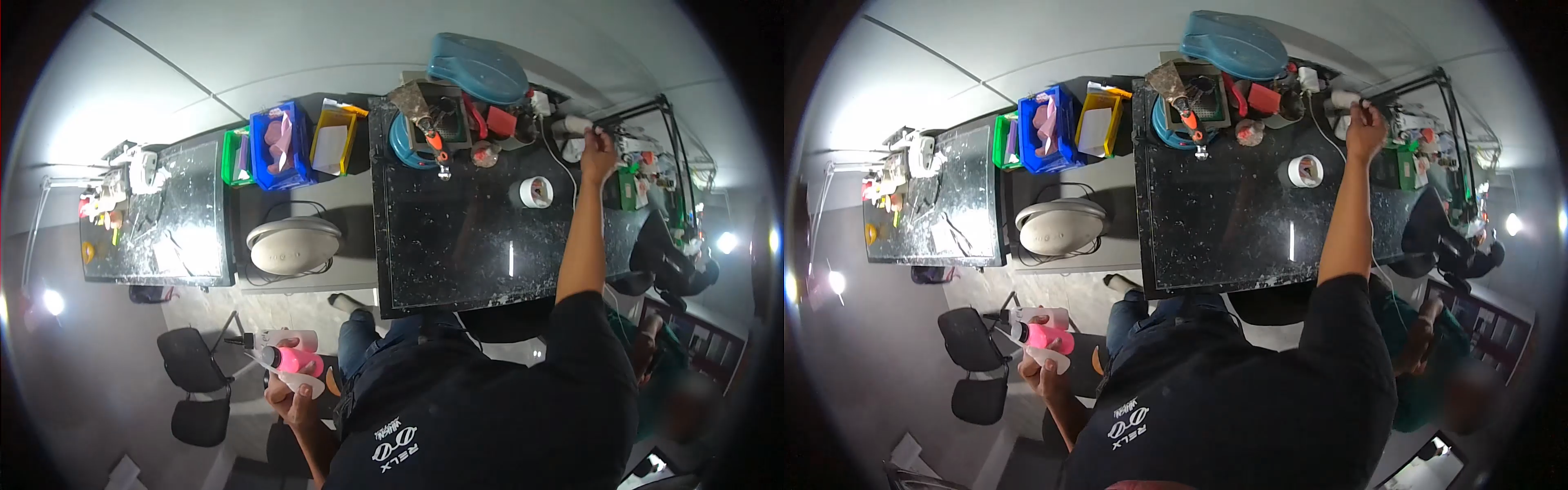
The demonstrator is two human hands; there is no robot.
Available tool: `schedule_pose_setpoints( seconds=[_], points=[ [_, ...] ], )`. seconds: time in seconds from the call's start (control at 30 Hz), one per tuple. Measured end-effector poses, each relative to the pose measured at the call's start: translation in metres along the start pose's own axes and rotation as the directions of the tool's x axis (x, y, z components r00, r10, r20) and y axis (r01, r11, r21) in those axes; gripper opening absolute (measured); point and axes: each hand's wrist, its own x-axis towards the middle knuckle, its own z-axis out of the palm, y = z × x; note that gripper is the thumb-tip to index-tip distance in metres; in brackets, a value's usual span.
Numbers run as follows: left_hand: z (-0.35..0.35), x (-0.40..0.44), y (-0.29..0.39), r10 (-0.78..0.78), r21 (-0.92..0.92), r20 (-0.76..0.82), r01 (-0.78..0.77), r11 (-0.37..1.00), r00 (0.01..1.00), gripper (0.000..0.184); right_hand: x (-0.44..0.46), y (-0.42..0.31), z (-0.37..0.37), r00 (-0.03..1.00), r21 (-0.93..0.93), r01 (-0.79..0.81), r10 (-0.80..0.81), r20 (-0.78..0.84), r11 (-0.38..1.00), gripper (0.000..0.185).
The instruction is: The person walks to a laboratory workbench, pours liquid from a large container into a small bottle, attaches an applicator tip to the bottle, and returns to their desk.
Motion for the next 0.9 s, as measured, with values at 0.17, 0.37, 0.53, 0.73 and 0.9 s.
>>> schedule_pose_setpoints(
  seconds=[0.17,0.37,0.53,0.73,0.9],
  points=[
    [-0.059,0.023,-0.025,-0.027,-0.067,0.147,0.037,0.997,0.989,0.044,-0.069,-0.257,-0.097,0.95,0.712,-0.147,-0.103,0.296,0.687,0.027],
    [-0.11,0.071,0.013,0.156,-0.14,0.33,-0.116,0.983,0.931,0.048,-0.169,-0.424,-0.161,0.892,0.767,0.098,-0.398,0.215,0.635,0.03],
    [-0.175,0.083,0.009,0.221,-0.17,0.277,-0.178,0.969,0.935,0.054,-0.211,-0.49,-0.184,0.844,0.699,0.248,-0.503,0.184,0.671,0.046],
    [-0.228,0.064,-0.002,0.112,-0.244,0.213,-0.058,0.968,0.97,0.038,-0.249,-0.521,-0.17,0.781,0.728,0.361,-0.616,0.105,0.583,0.046],
    [-0.255,0.032,-0.006,0.145,-0.16,0.196,-0.114,0.98,0.97,0.029,-0.295,-0.412,-0.121,0.84,0.885,-0.317,-0.332,0.429,0.34,0.049]
  ],
)
